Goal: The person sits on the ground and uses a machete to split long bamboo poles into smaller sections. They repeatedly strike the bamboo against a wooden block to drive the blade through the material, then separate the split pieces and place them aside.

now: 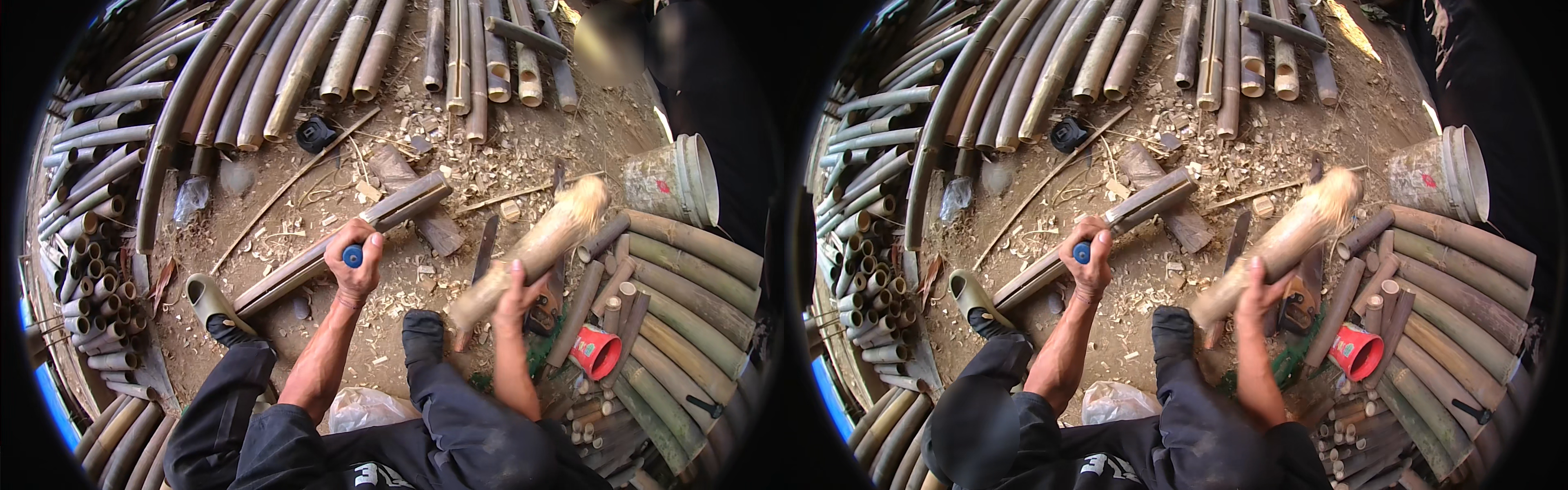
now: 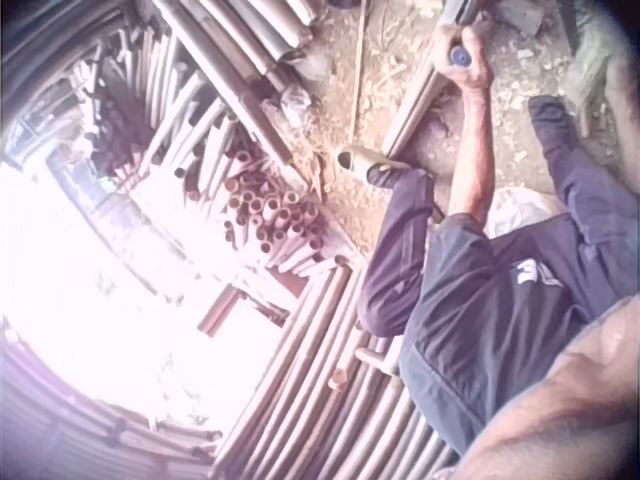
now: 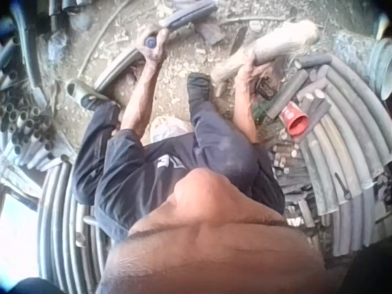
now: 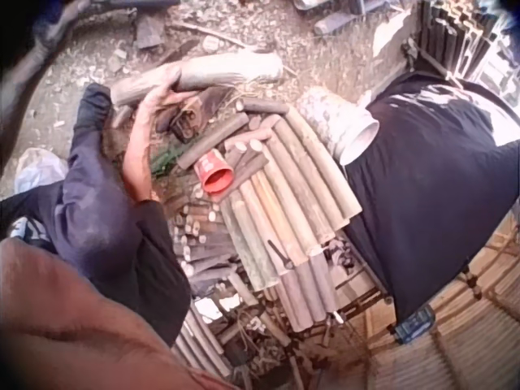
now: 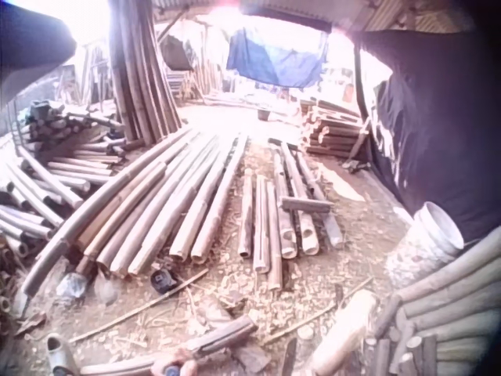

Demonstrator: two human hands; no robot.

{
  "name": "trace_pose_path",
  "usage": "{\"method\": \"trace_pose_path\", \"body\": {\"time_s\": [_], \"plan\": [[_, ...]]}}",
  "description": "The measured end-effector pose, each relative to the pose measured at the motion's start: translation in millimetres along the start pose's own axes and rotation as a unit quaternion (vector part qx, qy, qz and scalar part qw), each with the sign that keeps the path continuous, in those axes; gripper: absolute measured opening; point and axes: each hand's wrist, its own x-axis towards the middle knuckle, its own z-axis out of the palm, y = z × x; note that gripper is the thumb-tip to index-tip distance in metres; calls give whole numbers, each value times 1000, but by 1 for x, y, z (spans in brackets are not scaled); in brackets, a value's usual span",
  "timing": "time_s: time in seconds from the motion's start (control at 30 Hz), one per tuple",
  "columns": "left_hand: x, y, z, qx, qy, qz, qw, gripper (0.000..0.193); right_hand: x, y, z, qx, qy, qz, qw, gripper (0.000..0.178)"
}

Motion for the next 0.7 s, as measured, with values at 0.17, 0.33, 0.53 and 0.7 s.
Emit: {"method": "trace_pose_path", "body": {"time_s": [0.17,0.33,0.53,0.7], "plan": [[-22,-13,-23,279,-13,34,960,18,-60,-29,35,-279,-560,3,780,99],[-29,37,-77,155,72,-63,983,17,-58,-9,3,-182,-350,-16,919,107],[-14,106,-19,226,-167,82,956,31,-32,21,-38,-396,-79,188,895,97],[-45,132,62,302,-376,276,832,30,-38,5,-44,-30,-321,167,932,58]]}}
